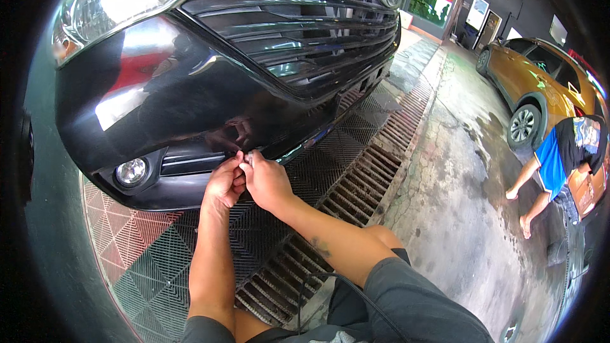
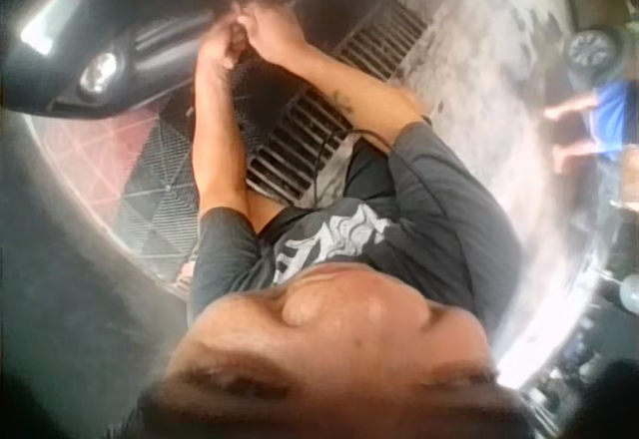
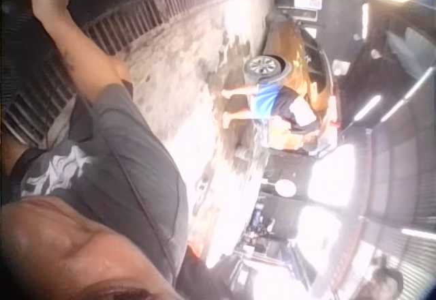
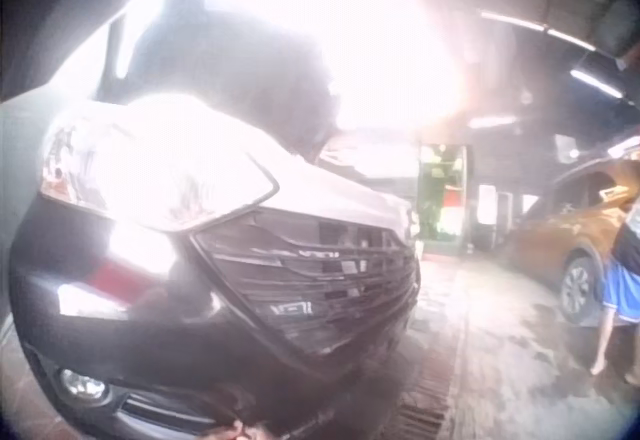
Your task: The person walks to the front of a black car and uses a screwdriver to tighten screws on the lower front bumper. Another person assists by holding the bumper steady. The task involves precise manual adjustment of the bumper's attachment points.
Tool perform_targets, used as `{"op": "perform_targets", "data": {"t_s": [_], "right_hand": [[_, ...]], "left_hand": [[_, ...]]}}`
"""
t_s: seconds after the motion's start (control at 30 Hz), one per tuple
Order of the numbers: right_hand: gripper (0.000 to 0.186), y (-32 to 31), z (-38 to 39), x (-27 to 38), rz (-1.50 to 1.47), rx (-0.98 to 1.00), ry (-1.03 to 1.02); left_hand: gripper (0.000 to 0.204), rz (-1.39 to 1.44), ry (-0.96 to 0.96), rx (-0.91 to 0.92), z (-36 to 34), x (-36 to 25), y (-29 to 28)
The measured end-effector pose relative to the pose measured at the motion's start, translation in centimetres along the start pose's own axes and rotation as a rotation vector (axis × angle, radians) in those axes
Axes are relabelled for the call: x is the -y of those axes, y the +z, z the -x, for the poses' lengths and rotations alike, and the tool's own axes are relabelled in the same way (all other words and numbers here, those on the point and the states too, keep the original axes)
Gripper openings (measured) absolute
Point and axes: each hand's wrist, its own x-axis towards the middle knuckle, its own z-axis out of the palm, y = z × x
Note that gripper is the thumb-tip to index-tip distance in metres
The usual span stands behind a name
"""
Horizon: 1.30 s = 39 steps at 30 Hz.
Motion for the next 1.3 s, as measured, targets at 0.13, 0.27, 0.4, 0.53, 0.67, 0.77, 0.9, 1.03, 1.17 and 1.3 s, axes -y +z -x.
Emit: {"op": "perform_targets", "data": {"t_s": [0.13,0.27,0.4,0.53,0.67,0.77,0.9,1.03,1.17,1.3], "right_hand": [[0.021,1.8,-0.2,-1.6,-0.510,0.028,0.215],[0.017,2.0,-0.5,-2.1,-0.790,0.069,0.392],[0.023,1.9,-1.0,-1.4,-1.115,0.179,0.593],[0.033,2.3,-1.0,-4.5,-1.587,0.317,0.694],[0.037,2.1,-0.6,-4.9,-1.608,0.406,0.716],[0.059,-0.3,1.4,-3.2,-0.723,0.261,0.663],[0.046,-0.5,3.0,-3.5,0.074,-0.156,-0.370],[0.040,-1.4,3.5,-0.3,0.375,-0.039,-0.391],[0.035,-0.1,2.0,0.3,0.463,0.056,-0.187],[0.022,0.9,1.1,-1.4,0.519,0.003,-0.264]], "left_hand": [[0.021,-0.072,0.001,0.011,0.6,-0.3,0.3],[0.016,-0.107,-0.034,0.028,0.3,-0.3,-0.9],[0.016,-0.184,-0.017,-0.042,0.5,-0.4,-1.7],[0.023,-0.185,-0.039,0.024,-0.6,0.1,-1.4],[0.023,-0.111,0.032,0.004,-1.0,0.6,-1.4],[0.020,-0.130,0.036,-0.049,-0.7,0.9,-1.3],[0.013,-0.219,0.065,-0.018,-0.6,1.5,-2.4],[0.026,-0.207,0.083,0.022,-1.3,0.9,-1.5],[0.012,-0.181,0.046,0.076,-2.2,0.8,-2.7],[0.022,-0.183,0.039,-0.039,-0.7,0.7,-0.6]]}}
